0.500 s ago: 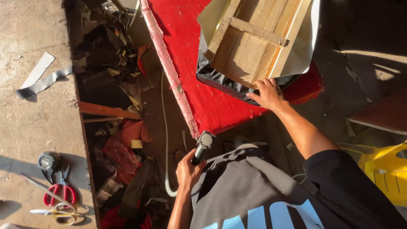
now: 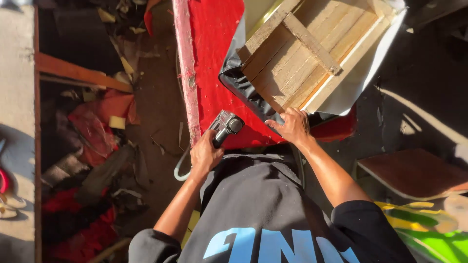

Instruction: Stapling black vinyl fabric onto a wooden furniture frame using a pneumatic staple gun

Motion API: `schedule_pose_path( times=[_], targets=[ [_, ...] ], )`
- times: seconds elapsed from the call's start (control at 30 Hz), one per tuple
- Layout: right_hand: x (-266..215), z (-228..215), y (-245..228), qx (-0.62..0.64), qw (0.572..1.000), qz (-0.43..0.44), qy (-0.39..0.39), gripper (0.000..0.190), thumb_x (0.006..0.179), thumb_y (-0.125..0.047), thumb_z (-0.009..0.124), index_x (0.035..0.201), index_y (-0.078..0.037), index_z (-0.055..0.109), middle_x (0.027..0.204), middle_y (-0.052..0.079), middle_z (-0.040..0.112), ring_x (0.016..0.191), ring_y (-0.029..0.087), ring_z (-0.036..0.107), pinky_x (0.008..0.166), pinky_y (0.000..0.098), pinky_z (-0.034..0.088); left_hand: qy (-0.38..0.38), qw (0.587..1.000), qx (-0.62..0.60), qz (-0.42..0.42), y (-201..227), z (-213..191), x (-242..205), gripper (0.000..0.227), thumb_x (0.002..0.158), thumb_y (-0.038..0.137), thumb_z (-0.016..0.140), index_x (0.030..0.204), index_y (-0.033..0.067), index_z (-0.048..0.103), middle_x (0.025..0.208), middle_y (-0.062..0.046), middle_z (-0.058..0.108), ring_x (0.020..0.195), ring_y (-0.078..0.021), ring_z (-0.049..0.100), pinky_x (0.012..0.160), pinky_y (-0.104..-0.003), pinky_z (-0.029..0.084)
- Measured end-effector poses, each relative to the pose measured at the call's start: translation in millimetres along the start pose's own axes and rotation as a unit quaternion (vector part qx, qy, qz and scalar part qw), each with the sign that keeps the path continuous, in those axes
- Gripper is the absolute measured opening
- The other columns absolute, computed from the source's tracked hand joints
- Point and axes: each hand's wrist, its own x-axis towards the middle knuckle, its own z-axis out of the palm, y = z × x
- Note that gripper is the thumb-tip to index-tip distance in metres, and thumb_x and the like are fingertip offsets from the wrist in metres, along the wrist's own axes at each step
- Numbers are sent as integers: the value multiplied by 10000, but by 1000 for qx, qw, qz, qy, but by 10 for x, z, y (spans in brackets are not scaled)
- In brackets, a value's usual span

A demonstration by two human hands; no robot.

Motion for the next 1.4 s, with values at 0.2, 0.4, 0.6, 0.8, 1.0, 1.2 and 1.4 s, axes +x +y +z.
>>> schedule_pose_path(
  times=[0.2, 0.4, 0.6, 0.8, 1.0, 1.2, 1.4],
  targets=[
    [22, 365, 348, 76, 992, -74, 74, 704, 1001, -624, 711, 522, -175, 457, 916, -7, 553, 737, 253, 657, 630, 333, 501, -49, 998, -9, -32, 151, 47, 77, 1194, 709, 352, 810, 1681, 247, 124, 1169, -237, 735, 1181, -472, 697, 1046, -593, 530],
    [65, 382, 604, 101, 980, -134, 107, 651, 1030, -531, 747, 541, -175, 505, 751, -9, 584, 706, 273, 703, 587, 335, 541, 2, 999, 30, -15, 107, 484, 154, 728, 710, 485, 744, 1376, 272, 542, 1127, -76, 759, 1135, -346, 728, 989, -547, 580],
    [132, 549, 725, 175, 973, -111, 104, 601, 1048, -521, 731, 559, -199, 598, 737, -15, 624, 696, 270, 704, 599, 342, 552, 53, 996, 60, -41, 347, 1139, 205, 1064, 705, 263, 755, 1631, 67, 270, 1145, -133, 749, 1082, -396, 737, 950, -610, 592],
    [162, 464, 620, 226, 964, -110, 90, 596, 1055, -437, 749, 557, -149, 595, 721, 30, 628, 700, 316, 705, 580, 357, 545, 44, 996, 11, -79, 813, 837, -159, 937, 790, 230, 732, 1583, 25, 277, 1155, -158, 731, 1144, -415, 711, 1018, -593, 542],
    [125, 307, 424, 257, 957, -81, 110, 557, 1020, -341, 755, 543, -108, 585, 712, 58, 658, 661, 362, 695, 547, 413, 526, 79, 960, -225, -144, 895, 921, -318, 474, 764, 311, 711, 1220, 189, 670, 996, -141, 776, 1083, -392, 731, 898, -553, 552],
    [163, 234, 407, 265, 953, -94, 114, 458, 996, -293, 730, 578, -136, 628, 690, 61, 635, 647, 331, 695, 549, 395, 536, 37, 955, -243, -165, 1558, 615, -665, 333, 683, 181, 699, 1000, 84, 735, 791, -132, 676, 839, -281, 686, 755, -455, 531],
    [161, 118, 364, 290, 946, -93, 114, 493, 1008, -312, 703, 599, -67, 579, 686, 142, 613, 664, 408, 685, 534, 467, 528, 21, 962, -210, -175, 1647, 875, -348, 333, 663, 194, 695, 991, 151, 732, 781, -67, 659, 822, -240, 682, 727, -441, 529]
  ],
)
